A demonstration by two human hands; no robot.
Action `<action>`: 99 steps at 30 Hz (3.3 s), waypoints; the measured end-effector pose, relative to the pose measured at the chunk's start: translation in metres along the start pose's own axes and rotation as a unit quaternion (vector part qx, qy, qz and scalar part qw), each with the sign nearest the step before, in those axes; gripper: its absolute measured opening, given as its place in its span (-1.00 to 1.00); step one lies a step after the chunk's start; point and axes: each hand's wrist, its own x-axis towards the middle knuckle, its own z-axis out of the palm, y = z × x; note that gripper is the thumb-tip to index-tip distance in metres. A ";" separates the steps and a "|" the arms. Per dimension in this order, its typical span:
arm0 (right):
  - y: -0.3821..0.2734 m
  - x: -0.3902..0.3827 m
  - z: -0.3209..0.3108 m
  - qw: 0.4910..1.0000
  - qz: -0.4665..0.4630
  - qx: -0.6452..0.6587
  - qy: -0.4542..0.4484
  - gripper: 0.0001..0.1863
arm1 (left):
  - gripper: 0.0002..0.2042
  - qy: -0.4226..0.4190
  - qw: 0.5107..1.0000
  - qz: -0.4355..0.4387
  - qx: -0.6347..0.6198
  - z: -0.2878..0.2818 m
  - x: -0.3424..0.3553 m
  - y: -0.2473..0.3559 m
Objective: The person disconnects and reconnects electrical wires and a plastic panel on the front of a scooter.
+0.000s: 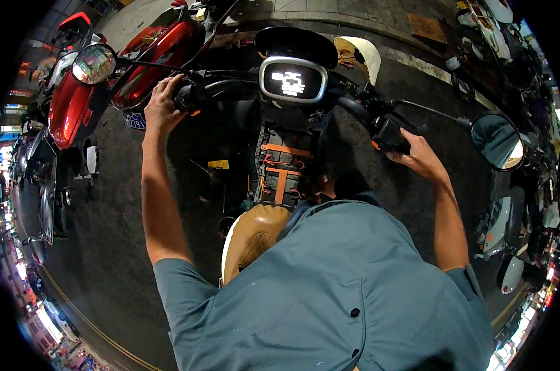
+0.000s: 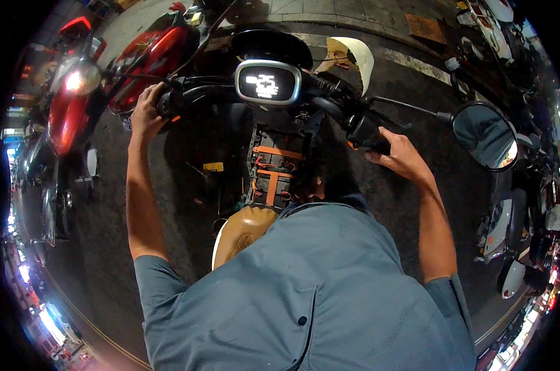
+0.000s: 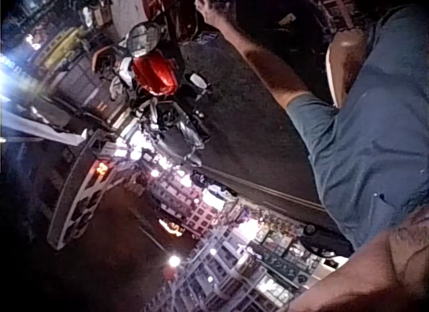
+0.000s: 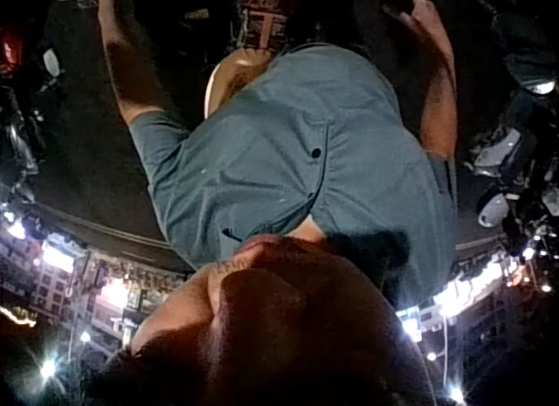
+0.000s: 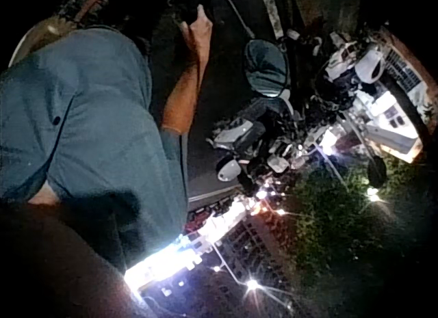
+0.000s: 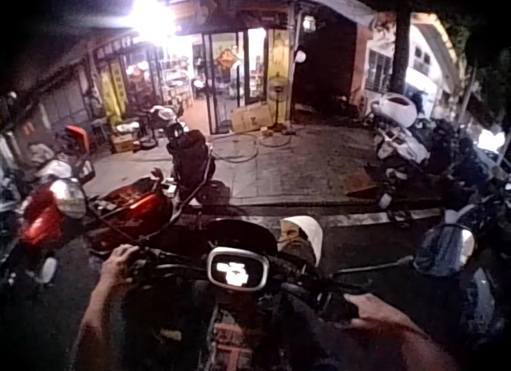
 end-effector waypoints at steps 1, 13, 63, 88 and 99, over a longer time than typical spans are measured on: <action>0.005 0.000 0.000 1.000 -0.006 0.000 0.002 -0.42 | -0.21 0.001 1.000 0.002 -0.001 0.001 0.001 -0.002; -0.005 -0.006 -0.003 0.999 0.049 0.022 -0.008 -0.39 | -0.18 -0.020 1.000 0.001 -0.005 -0.001 0.002 0.002; -0.014 -0.016 0.033 0.957 -0.008 -0.173 0.231 -0.44 | -0.18 0.035 0.997 0.033 -0.060 0.007 -0.029 0.001; 0.000 -0.018 0.011 0.987 -0.019 -0.086 0.133 -0.47 | -0.26 0.052 0.997 0.031 -0.056 0.011 -0.033 0.003; -0.001 -0.020 0.013 0.976 -0.038 -0.117 0.179 -0.48 | -0.25 0.109 0.991 0.045 -0.056 0.012 -0.034 0.014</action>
